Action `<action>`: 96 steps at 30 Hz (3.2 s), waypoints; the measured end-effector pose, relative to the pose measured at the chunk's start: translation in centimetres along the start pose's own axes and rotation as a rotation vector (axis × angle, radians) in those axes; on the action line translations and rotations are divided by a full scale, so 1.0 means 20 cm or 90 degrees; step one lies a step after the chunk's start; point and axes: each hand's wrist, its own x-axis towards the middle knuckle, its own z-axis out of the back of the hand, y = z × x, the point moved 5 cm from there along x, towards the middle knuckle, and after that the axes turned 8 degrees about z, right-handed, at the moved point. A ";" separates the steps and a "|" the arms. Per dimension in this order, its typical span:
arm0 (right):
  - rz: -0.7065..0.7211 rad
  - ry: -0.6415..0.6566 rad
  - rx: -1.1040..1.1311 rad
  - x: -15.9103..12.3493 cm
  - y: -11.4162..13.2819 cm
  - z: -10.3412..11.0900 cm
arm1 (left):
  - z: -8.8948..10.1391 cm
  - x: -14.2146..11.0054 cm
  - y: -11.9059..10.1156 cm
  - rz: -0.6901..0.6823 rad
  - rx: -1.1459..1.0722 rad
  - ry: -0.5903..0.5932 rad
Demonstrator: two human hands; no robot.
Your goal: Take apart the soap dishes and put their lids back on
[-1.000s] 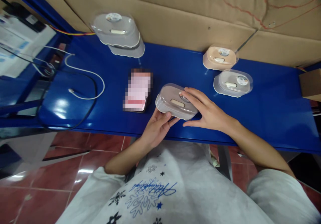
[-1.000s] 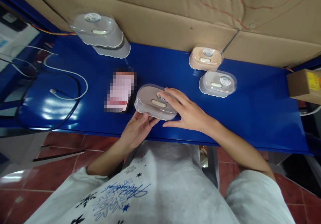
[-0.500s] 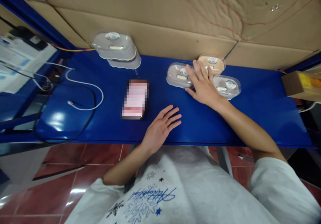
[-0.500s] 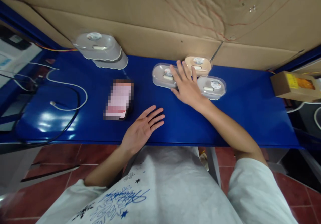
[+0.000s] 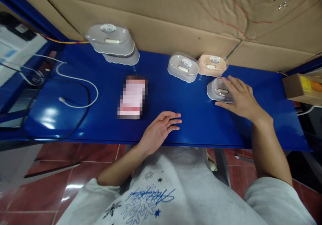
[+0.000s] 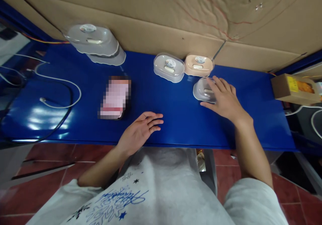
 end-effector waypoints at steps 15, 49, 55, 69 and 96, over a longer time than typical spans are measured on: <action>0.084 -0.143 0.236 0.08 0.56 -0.08 | 0.00 -0.01 0.00 0.016 -0.033 -0.029; 0.174 -0.012 0.356 0.12 0.69 -0.15 | 0.01 -0.01 0.04 0.073 -0.062 0.001; 0.065 -0.019 0.125 0.10 0.19 -0.20 | 0.00 -0.01 0.03 0.108 -0.123 -0.010; 0.140 -0.014 0.431 0.01 0.74 -0.17 | 0.03 0.00 0.03 0.018 -0.034 -0.045; 0.300 0.000 0.074 -0.10 0.79 -0.19 | -0.02 -0.14 -0.01 -0.467 0.410 -0.213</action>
